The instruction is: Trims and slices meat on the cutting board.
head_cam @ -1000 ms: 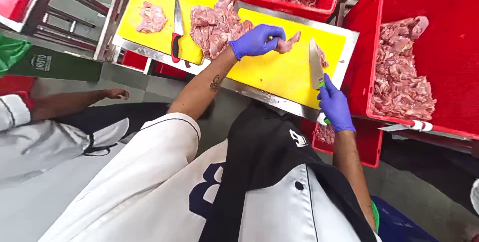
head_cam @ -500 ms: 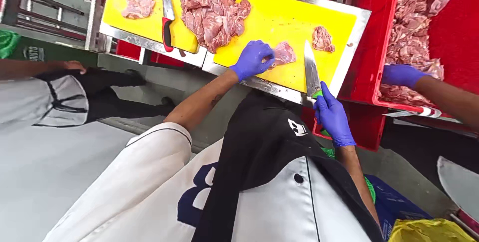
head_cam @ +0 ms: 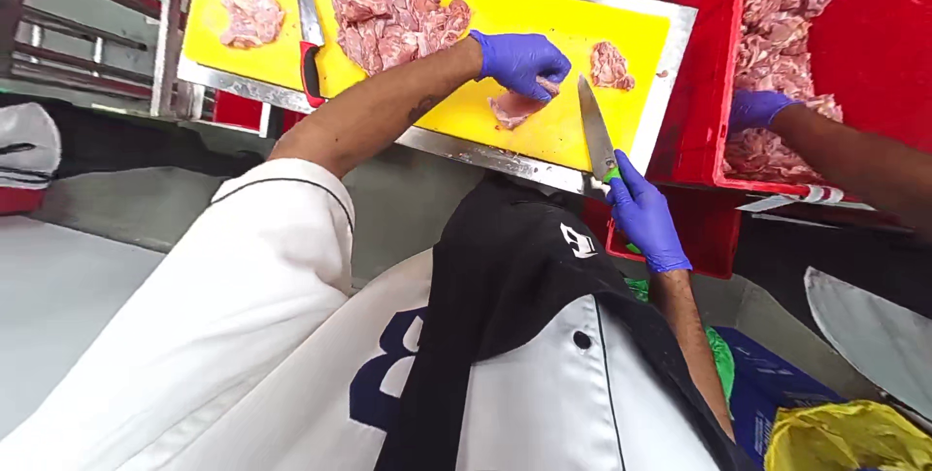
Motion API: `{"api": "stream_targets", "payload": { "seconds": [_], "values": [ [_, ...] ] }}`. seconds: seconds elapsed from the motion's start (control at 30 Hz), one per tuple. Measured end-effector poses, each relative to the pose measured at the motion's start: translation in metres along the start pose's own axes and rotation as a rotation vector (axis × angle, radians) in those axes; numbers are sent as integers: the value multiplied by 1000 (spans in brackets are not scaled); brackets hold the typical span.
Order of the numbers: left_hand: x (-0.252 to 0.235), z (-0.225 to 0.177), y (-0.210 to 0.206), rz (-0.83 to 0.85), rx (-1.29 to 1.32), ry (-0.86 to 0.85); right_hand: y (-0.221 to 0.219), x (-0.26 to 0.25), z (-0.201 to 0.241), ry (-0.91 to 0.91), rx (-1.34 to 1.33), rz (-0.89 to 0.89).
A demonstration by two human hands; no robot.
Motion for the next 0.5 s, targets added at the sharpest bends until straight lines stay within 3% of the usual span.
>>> {"api": "stream_targets", "payload": {
  "seconds": [0.13,0.23,0.3,0.4,0.5],
  "values": [
    [7,-17,27,-324,403,205,23,-1,6,4,-20,-78],
    [15,-23,12,-568,762,401,43,-2,23,57,-67,-179],
    [21,-7,-22,-591,603,539,48,1,38,88,-99,-219],
    [32,27,-71,-497,43,665,35,8,56,163,-17,-195],
    [32,35,-75,-521,-44,707,9,10,62,280,242,-98]
  ]
}}
Point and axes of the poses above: each hand's wrist, its own x-axis away from the middle knuckle, its own y-axis out of the back of the hand, z = x × y, the point moved 4 cm from there along -x, towards the middle knuckle, and after that the axes turned 11 degrees about -z, right-handed, at the moved point
